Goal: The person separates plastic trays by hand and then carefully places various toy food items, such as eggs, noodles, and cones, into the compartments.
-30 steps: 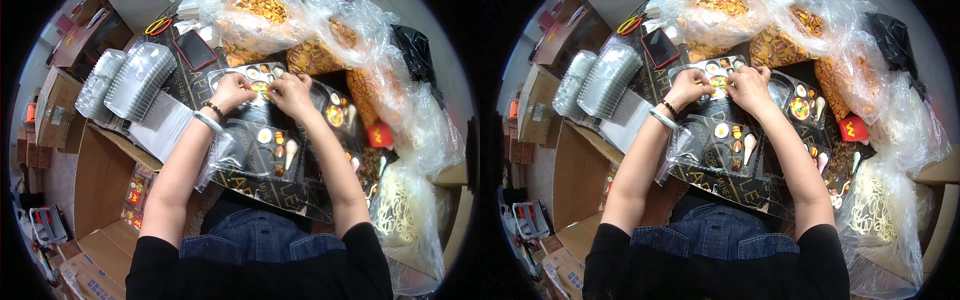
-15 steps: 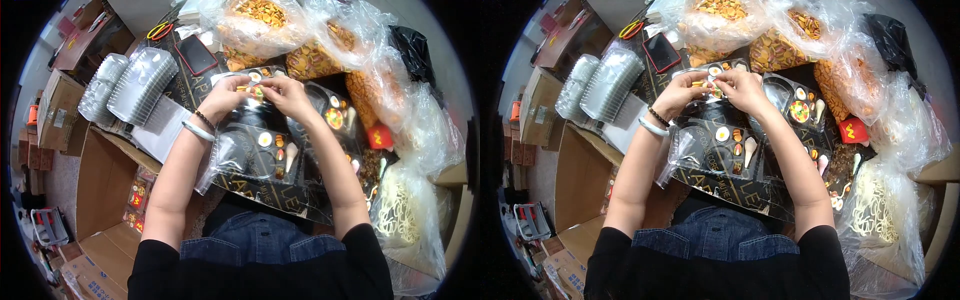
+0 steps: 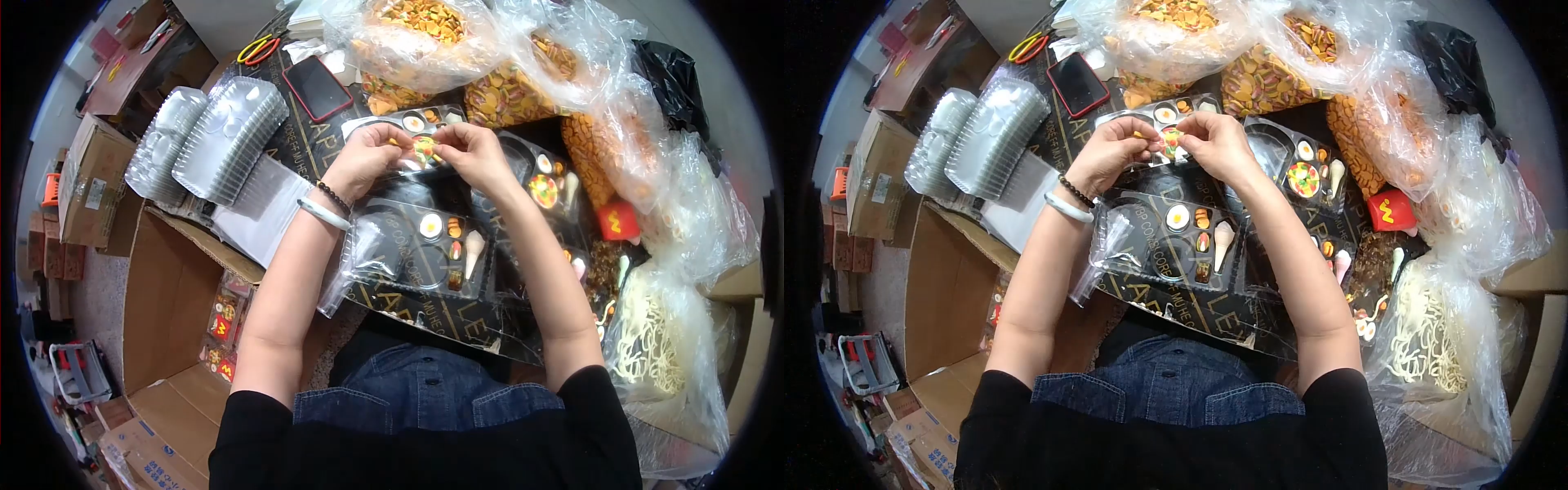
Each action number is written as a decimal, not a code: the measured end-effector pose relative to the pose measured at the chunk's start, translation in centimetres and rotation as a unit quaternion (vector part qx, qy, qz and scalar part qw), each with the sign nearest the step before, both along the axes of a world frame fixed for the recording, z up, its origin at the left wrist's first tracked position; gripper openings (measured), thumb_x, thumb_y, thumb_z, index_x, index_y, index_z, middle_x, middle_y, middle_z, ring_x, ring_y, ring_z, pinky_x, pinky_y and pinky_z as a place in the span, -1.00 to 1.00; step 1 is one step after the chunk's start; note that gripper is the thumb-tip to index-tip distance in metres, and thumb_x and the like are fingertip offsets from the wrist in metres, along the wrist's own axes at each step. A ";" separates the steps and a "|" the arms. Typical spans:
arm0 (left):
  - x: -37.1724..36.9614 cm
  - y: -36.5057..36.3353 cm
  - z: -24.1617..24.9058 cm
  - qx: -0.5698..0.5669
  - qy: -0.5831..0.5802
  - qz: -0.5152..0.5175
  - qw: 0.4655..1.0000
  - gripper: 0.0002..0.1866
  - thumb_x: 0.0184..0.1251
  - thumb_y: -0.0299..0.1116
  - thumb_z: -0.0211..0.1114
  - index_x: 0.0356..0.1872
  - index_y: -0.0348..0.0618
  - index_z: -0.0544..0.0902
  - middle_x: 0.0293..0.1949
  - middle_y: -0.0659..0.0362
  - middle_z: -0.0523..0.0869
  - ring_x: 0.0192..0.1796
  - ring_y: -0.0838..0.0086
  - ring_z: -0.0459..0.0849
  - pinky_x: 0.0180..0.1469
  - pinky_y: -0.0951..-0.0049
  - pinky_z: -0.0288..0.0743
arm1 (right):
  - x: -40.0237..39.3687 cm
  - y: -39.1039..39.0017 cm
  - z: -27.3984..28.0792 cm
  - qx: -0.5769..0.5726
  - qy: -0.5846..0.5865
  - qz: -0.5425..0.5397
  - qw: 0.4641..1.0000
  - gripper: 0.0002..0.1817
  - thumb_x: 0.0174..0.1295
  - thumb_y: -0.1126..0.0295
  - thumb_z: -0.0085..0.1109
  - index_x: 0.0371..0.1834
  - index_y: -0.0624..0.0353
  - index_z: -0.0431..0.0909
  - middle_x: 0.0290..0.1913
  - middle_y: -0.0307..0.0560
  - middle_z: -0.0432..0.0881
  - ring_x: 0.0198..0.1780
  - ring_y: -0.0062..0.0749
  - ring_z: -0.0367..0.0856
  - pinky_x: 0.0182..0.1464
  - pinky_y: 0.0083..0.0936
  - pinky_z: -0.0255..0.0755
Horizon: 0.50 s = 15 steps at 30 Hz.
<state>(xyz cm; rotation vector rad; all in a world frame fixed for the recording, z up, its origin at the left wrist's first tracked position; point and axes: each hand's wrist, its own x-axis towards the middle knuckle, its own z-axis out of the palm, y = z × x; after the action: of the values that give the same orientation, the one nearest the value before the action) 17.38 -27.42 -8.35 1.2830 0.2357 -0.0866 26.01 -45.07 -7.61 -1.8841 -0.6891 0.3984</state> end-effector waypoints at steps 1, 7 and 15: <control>0.1 0.0 -0.2 0.033 -0.007 0.013 0.999 -0.91 0.18 -0.57 0.20 -0.28 -0.29 0.56 -0.31 0.18 0.66 -0.31 0.58 0.62 -0.29 0.65 0.50 | 0.0 -0.1 -0.3 0.000 0.000 0.000 1.000 -0.82 0.12 0.48 0.25 -0.23 0.31 0.61 -0.35 -0.20 0.67 -0.33 -0.66 0.56 -0.26 -0.68 0.44; 1.1 -1.3 -0.7 0.428 0.014 0.062 0.901 -0.87 -0.06 -0.42 0.34 -0.48 -0.25 0.64 -0.51 0.04 0.69 -0.36 0.38 0.68 -0.26 0.44 0.53 | -0.5 -0.4 -0.9 -0.073 -0.134 -0.039 0.988 -0.86 0.10 0.45 0.25 -0.30 0.26 0.64 -0.42 -0.08 0.69 -0.40 -0.58 0.61 -0.28 -0.62 0.47; 1.5 -1.2 -1.7 0.346 0.021 0.073 0.935 -0.84 -0.10 -0.41 0.39 -0.48 -0.26 0.65 -0.53 0.09 0.68 -0.44 0.46 0.65 -0.32 0.46 0.52 | 0.6 -0.8 -0.3 -0.114 -0.235 0.077 0.962 -0.90 0.10 0.48 0.20 -0.32 0.21 0.64 -0.38 -0.04 0.68 -0.34 -0.41 0.67 -0.20 -0.53 0.47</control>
<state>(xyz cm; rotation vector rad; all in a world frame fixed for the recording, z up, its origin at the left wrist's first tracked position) 18.90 -28.58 -10.09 1.9607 0.4200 0.1089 26.59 -45.88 -7.89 -2.1778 -1.1502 0.1264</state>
